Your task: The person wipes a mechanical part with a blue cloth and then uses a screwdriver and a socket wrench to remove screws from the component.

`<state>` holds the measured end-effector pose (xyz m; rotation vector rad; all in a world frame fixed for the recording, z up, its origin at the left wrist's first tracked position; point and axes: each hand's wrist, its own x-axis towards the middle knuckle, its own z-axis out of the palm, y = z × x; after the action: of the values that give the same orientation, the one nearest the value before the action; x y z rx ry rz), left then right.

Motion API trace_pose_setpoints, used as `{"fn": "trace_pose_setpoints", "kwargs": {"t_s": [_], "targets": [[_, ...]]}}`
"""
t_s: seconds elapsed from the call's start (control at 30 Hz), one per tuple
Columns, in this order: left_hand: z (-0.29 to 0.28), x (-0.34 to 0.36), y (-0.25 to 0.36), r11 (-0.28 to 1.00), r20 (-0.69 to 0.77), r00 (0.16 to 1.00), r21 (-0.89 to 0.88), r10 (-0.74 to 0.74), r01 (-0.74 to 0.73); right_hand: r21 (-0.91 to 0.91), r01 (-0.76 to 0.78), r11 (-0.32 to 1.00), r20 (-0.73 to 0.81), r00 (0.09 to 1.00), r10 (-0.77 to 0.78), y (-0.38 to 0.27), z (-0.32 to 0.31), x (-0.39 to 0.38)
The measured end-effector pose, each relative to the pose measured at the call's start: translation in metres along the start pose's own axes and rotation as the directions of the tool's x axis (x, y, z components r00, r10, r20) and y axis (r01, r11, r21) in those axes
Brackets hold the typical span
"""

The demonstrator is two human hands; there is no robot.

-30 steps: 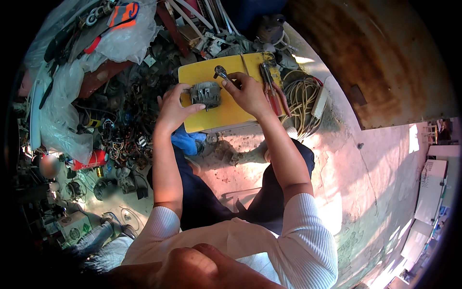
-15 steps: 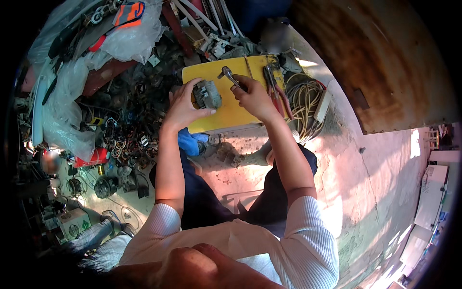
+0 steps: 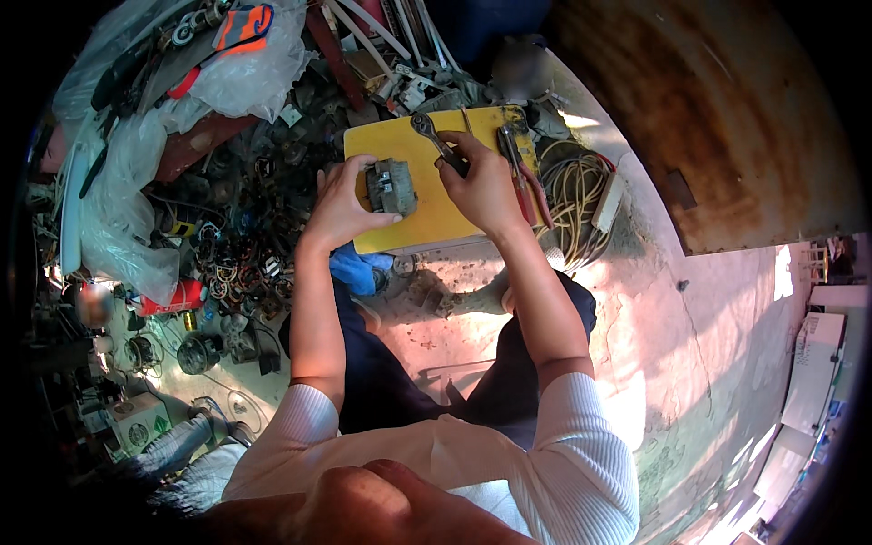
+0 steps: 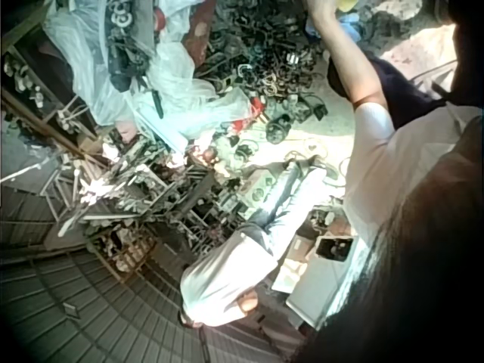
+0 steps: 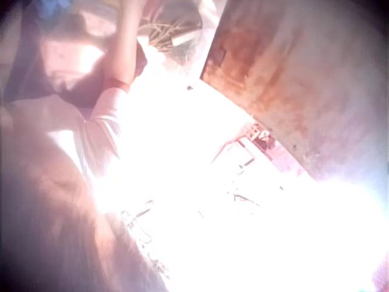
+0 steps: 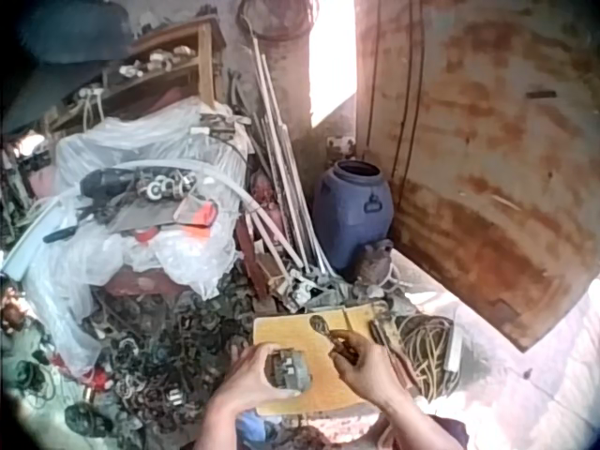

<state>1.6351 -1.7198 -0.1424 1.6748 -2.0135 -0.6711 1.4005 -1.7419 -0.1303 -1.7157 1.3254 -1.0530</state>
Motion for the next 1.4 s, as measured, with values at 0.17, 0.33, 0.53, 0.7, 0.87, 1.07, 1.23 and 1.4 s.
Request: {"fn": "trace_pose_setpoints", "kwargs": {"t_s": [0.17, 0.33, 0.53, 0.7, 0.87, 1.07, 1.23, 1.4], "targets": [[-0.001, -0.003, 0.001, 1.000, -0.019, 1.000, -0.017, -0.018, 0.017, -0.272, 0.165, 0.948, -0.120, 0.972, -0.204, -0.020, -0.006, 0.006], [0.003, -0.006, 0.001, 1.000, -0.053, 0.999, 0.007, -0.002, 0.003, -0.332, 0.084, 0.940, -0.096, 0.988, -0.122, -0.010, 0.004, 0.001], [0.007, -0.008, -0.003, 1.000, -0.075, 0.997, 0.010, 0.029, -0.029, -0.058, -0.210, 0.976, 0.141, 0.966, 0.216, -0.015, 0.000, 0.001], [0.008, -0.008, -0.002, 1.000, -0.081, 0.996, 0.008, 0.026, -0.026, 0.009, -0.270, 0.963, 0.227, 0.938, 0.261, -0.012, 0.006, -0.002], [0.006, -0.007, -0.006, 0.999, -0.077, 0.996, -0.007, 0.050, -0.050, -0.027, -0.299, 0.954, 0.279, 0.914, 0.294, -0.021, 0.002, -0.003], [0.008, -0.006, -0.009, 0.998, -0.067, 0.997, -0.043, 0.033, -0.036, -0.201, -0.269, 0.942, 0.508, 0.794, 0.335, -0.053, -0.014, 0.037], [0.015, -0.001, -0.010, 0.992, -0.081, 0.993, -0.087, 0.084, -0.091, -0.499, 0.043, 0.865, 0.735, 0.550, 0.396, -0.021, -0.004, 0.107], [0.007, -0.003, -0.011, 0.997, -0.045, 0.996, -0.013, 0.079, -0.079, -0.584, -0.432, 0.687, 0.587, 0.359, 0.725, -0.083, 0.009, 0.129]]}}
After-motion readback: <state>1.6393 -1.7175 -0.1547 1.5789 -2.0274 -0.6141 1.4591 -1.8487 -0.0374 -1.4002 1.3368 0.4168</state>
